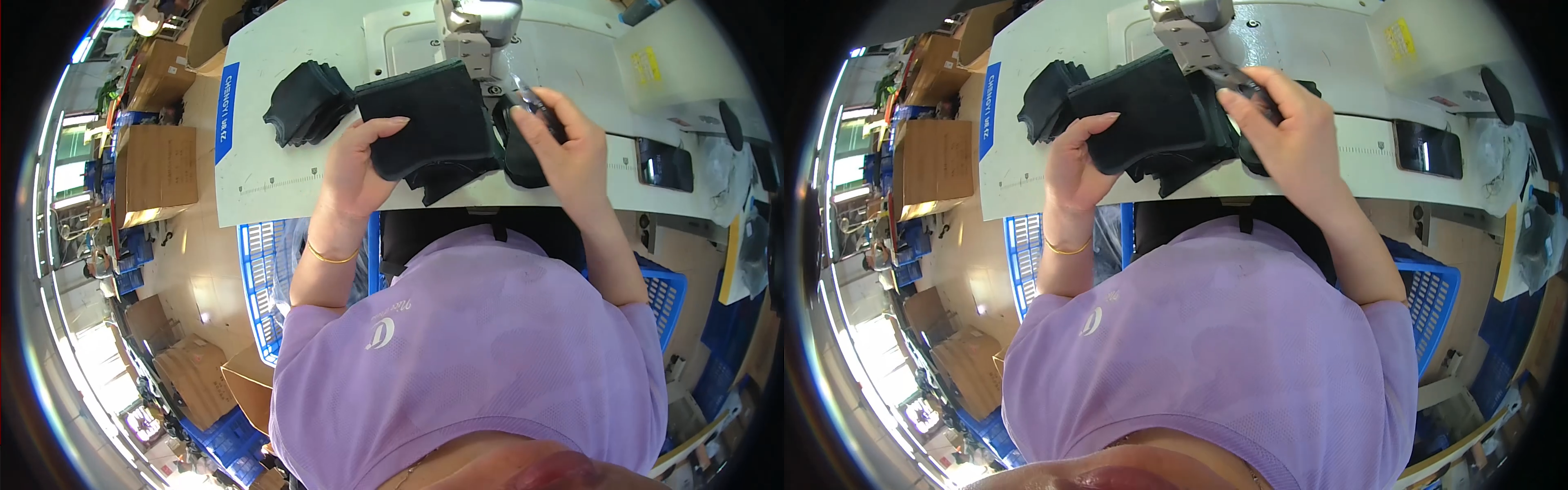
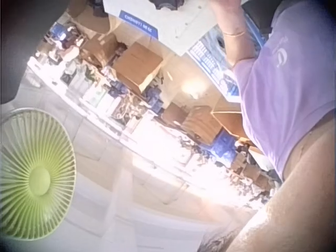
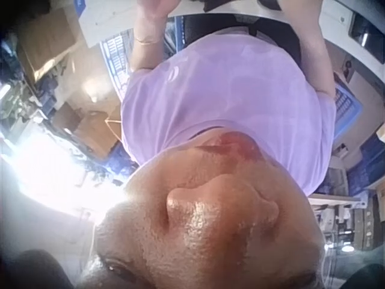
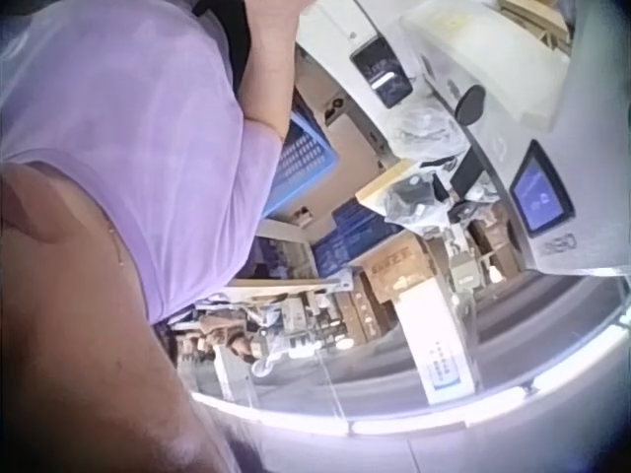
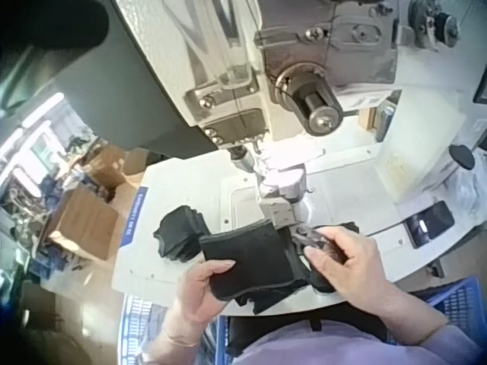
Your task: Stitching or sewing pieces of black material using an industrial sewing machine to assemble shoe components.
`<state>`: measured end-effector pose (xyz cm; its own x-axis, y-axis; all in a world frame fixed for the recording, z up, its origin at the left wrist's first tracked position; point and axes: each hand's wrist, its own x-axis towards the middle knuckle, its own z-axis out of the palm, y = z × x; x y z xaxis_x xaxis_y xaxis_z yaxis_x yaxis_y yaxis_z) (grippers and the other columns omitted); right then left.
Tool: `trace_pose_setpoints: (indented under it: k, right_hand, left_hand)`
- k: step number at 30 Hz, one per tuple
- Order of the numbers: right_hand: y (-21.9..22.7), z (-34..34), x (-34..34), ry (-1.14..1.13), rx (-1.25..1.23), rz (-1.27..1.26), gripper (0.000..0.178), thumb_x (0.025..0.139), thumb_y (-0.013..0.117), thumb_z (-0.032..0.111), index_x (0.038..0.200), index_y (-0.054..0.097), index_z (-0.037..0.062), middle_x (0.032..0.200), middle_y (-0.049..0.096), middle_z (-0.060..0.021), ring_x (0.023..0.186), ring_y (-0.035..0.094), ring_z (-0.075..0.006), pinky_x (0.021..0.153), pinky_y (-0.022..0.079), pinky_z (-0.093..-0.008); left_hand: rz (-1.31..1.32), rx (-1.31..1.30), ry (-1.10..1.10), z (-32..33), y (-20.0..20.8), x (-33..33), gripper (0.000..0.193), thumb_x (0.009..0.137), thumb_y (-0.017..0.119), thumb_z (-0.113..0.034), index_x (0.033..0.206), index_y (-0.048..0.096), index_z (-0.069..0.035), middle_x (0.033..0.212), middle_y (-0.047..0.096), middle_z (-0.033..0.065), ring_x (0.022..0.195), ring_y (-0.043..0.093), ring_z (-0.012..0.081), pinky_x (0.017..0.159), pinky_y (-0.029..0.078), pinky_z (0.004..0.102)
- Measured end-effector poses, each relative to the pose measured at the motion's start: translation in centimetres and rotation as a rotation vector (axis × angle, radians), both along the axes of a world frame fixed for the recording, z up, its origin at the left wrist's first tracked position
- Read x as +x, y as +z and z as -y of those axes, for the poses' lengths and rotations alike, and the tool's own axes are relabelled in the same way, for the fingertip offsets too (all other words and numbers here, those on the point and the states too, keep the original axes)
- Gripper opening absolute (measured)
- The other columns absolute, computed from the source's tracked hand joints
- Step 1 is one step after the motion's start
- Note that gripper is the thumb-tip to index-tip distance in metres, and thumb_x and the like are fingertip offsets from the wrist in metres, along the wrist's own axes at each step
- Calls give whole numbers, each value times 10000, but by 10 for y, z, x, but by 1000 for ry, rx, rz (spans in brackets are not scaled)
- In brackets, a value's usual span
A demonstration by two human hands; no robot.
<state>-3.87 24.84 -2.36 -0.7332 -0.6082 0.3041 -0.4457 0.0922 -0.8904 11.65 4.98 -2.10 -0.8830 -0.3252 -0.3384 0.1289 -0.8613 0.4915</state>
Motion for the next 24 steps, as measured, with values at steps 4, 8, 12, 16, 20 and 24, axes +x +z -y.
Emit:
trace_pose_setpoints:
  k: [4,8,12,16,20,24]
  right_hand:
    - [-7,5,5,-16,19,-259,286,888,721,207,1047,658,-22,733,598,-91,577,522,-154,550,445,-280]
    - [-11,5,7,-25,13,-386,293,896,715,230,1039,651,-17,774,642,-105,593,580,-187,525,466,-292]
    - [-13,8,4,-41,-7,-465,267,902,707,226,1013,653,-11,760,653,-96,583,605,-202,508,476,-299]
    - [-16,9,1,-60,51,-500,258,913,697,225,1009,656,-11,738,652,-91,577,613,-212,508,478,-306]
    - [-19,8,-2,-64,-11,-484,253,913,702,230,1017,666,2,727,651,-96,580,617,-218,524,478,-311]
    - [-5,1,-4,-130,-30,-346,265,891,726,242,1022,672,18,740,652,-94,586,611,-213,543,476,-303]
  left_hand:
    - [-31,-13,-79,-11,-4,-4,230,907,500,20,1072,609,139,1068,667,223,980,680,305,897,566,390]
    - [-66,-10,-139,-15,-8,-4,258,908,494,19,1120,589,132,1114,657,228,1017,668,310,933,545,403]
    - [-45,-81,-143,-19,-8,-4,247,900,495,24,1090,615,127,1094,669,227,1017,668,308,938,542,410]
    - [-9,-121,-131,-22,-11,-4,222,873,556,25,1067,627,108,1055,675,196,942,685,276,867,571,376]
    - [-25,-87,-151,-25,-9,-6,189,874,559,22,1022,649,97,1020,686,194,932,689,271,855,572,362]
    - [0,-86,-172,-25,-9,-7,181,888,570,-4,1015,651,94,998,696,181,893,703,259,816,585,345]
